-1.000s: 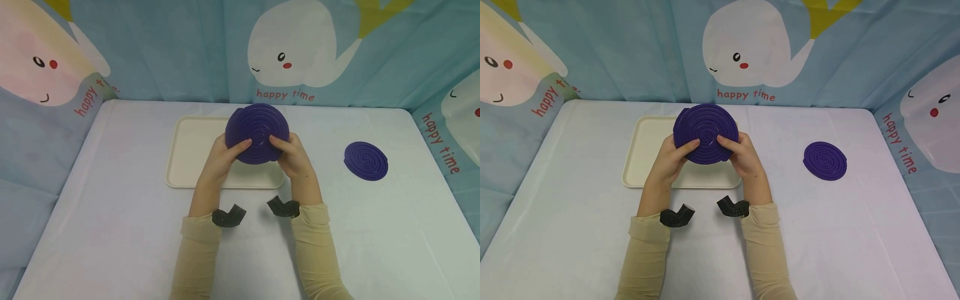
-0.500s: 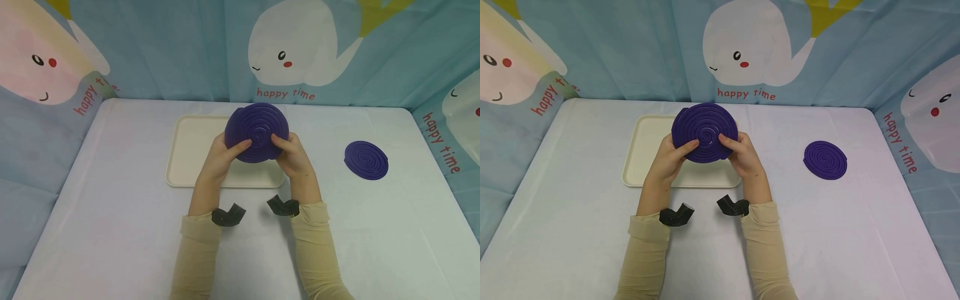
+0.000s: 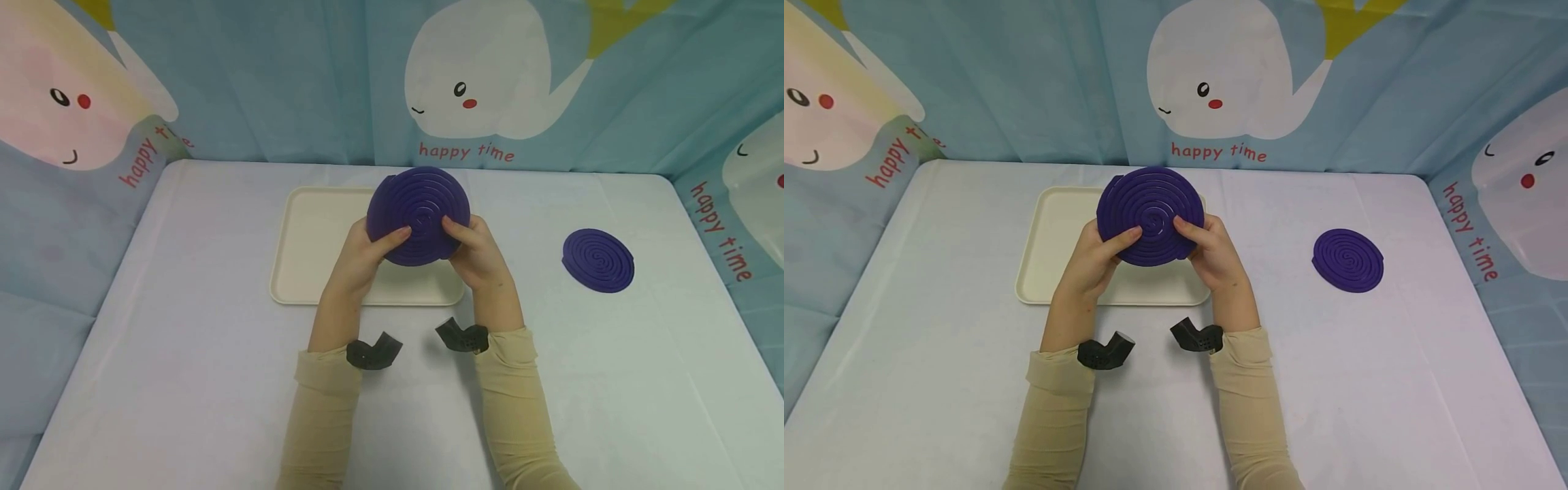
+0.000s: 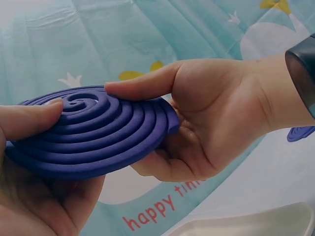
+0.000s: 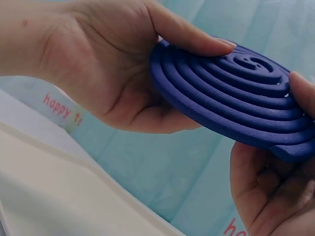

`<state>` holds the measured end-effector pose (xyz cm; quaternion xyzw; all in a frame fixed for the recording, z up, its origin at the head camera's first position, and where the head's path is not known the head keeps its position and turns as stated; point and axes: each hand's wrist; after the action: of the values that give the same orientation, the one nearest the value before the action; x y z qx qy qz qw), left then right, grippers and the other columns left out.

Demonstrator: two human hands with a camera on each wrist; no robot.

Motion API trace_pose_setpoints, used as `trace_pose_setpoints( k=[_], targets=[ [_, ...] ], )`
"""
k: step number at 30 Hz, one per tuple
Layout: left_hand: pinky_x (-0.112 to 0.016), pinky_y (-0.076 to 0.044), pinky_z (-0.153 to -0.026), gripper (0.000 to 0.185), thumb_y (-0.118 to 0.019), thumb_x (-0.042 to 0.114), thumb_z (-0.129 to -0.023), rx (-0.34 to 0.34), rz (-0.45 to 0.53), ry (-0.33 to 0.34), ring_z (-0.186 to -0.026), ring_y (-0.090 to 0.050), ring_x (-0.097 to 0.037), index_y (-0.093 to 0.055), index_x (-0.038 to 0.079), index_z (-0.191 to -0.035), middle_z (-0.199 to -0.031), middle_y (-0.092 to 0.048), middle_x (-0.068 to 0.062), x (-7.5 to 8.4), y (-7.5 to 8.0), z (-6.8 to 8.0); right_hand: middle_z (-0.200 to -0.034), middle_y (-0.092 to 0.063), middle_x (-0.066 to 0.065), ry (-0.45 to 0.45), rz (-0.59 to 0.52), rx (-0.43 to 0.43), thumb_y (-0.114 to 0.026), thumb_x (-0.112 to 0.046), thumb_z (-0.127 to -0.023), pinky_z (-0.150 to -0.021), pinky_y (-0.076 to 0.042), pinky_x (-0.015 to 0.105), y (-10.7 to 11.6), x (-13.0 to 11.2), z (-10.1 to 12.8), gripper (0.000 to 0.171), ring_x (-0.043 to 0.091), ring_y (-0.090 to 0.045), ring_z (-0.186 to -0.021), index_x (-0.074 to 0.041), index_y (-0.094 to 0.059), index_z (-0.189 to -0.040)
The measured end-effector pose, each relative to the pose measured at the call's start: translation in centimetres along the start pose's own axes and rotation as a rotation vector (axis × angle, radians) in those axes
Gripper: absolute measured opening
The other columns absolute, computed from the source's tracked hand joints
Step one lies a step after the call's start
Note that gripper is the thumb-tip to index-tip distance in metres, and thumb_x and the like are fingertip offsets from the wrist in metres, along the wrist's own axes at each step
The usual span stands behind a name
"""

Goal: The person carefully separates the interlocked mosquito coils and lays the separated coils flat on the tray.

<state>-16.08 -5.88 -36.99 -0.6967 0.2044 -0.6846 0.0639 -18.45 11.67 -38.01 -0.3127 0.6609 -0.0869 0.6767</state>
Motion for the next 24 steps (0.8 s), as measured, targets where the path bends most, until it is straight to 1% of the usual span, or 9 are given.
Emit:
trace_pose_setpoints(
  k=[6,10,14,17,19,20,22,24],
  targets=[
    [-0.032,-0.048,-0.092,0.05,-0.058,0.001,-0.08,-0.006,0.003,0.029,-0.101,-0.059,-0.017,-0.046,-0.012,-0.128,-0.114,-0.059,-0.013,0.12,0.14,0.01,-0.086,-0.069,-0.001,0.001,-0.015,-0.003,-0.083,-0.033,-0.067,-0.077,-0.049,0.026,0.06,0.09,-0.02,0.031,0.012,-0.064,-0.079,-0.013,-0.073,-0.089],
    [-0.031,-0.049,-0.091,0.047,-0.057,0.002,-0.083,-0.016,-0.001,0.037,-0.099,-0.06,-0.016,-0.047,-0.012,-0.127,-0.111,-0.061,-0.011,0.18,0.22,0.0,-0.09,-0.069,0.001,-0.001,-0.064,-0.002,-0.081,-0.029,-0.072,-0.078,-0.049,0.027,0.19,0.14,-0.07,0.028,0.013,-0.063,-0.082,-0.01,-0.073,-0.091],
    [-0.032,-0.051,-0.087,0.04,-0.053,0.005,-0.088,-0.042,-0.008,0.019,-0.091,-0.064,-0.013,-0.05,-0.015,-0.123,-0.102,-0.066,-0.005,0.15,0.3,-0.06,-0.09,-0.07,0.004,0.005,-0.136,0.014,-0.077,-0.022,-0.078,-0.074,-0.051,0.027,0.32,0.05,0.0,0.021,0.014,-0.064,-0.08,-0.007,-0.072,-0.092],
    [-0.031,-0.053,-0.084,0.041,-0.054,0.009,-0.09,-0.069,-0.008,-0.009,-0.087,-0.066,-0.012,-0.05,-0.016,-0.122,-0.097,-0.068,-0.001,0.05,0.34,-0.13,-0.088,-0.07,0.006,0.011,-0.174,0.018,-0.073,-0.017,-0.082,-0.07,-0.052,0.027,0.31,-0.03,0.06,0.016,0.015,-0.065,-0.077,-0.005,-0.071,-0.092],
    [-0.028,-0.053,-0.081,0.054,-0.064,0.024,-0.09,-0.076,-0.006,-0.021,-0.086,-0.065,-0.011,-0.049,-0.018,-0.121,-0.095,-0.068,0.002,-0.02,0.36,-0.15,-0.088,-0.07,0.006,0.016,-0.196,0.009,-0.072,-0.015,-0.083,-0.07,-0.052,0.027,0.31,-0.04,0.06,0.015,0.016,-0.065,-0.077,-0.003,-0.071,-0.093],
    [-0.027,-0.053,-0.079,0.064,-0.068,0.032,-0.087,-0.078,-0.005,-0.026,-0.085,-0.065,-0.011,-0.049,-0.018,-0.121,-0.094,-0.068,0.003,-0.03,0.37,-0.14,-0.088,-0.07,0.007,0.016,-0.203,0.003,-0.071,-0.015,-0.084,-0.07,-0.052,0.027,0.29,-0.03,0.06,0.015,0.016,-0.065,-0.077,-0.003,-0.071,-0.094],
    [-0.025,-0.053,-0.077,0.084,-0.073,0.048,-0.077,-0.079,0.002,-0.033,-0.083,-0.065,-0.01,-0.048,-0.019,-0.121,-0.091,-0.068,0.004,-0.04,0.37,-0.13,-0.089,-0.07,0.007,0.016,-0.218,-0.006,-0.071,-0.014,-0.084,-0.07,-0.053,0.027,0.29,0.01,0.02,0.015,0.016,-0.065,-0.078,-0.003,-0.071,-0.094],
    [-0.024,-0.053,-0.075,0.097,-0.073,0.057,-0.067,-0.08,0.012,-0.038,-0.082,-0.065,-0.009,-0.047,-0.021,-0.12,-0.089,-0.069,0.005,-0.05,0.38,-0.12,-0.089,-0.07,0.007,0.016,-0.236,-0.013,-0.071,-0.014,-0.084,-0.071,-0.053,0.027,0.27,0.04,0.01,0.016,0.016,-0.065,-0.078,-0.002,-0.071,-0.095]
  ],
)
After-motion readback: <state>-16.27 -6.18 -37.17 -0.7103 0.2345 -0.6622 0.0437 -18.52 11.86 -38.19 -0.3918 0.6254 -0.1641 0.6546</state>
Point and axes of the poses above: each hand's wrist, its own z-axis away from the middle knuckle, its own y-axis out of the back of the hand, x = y × z
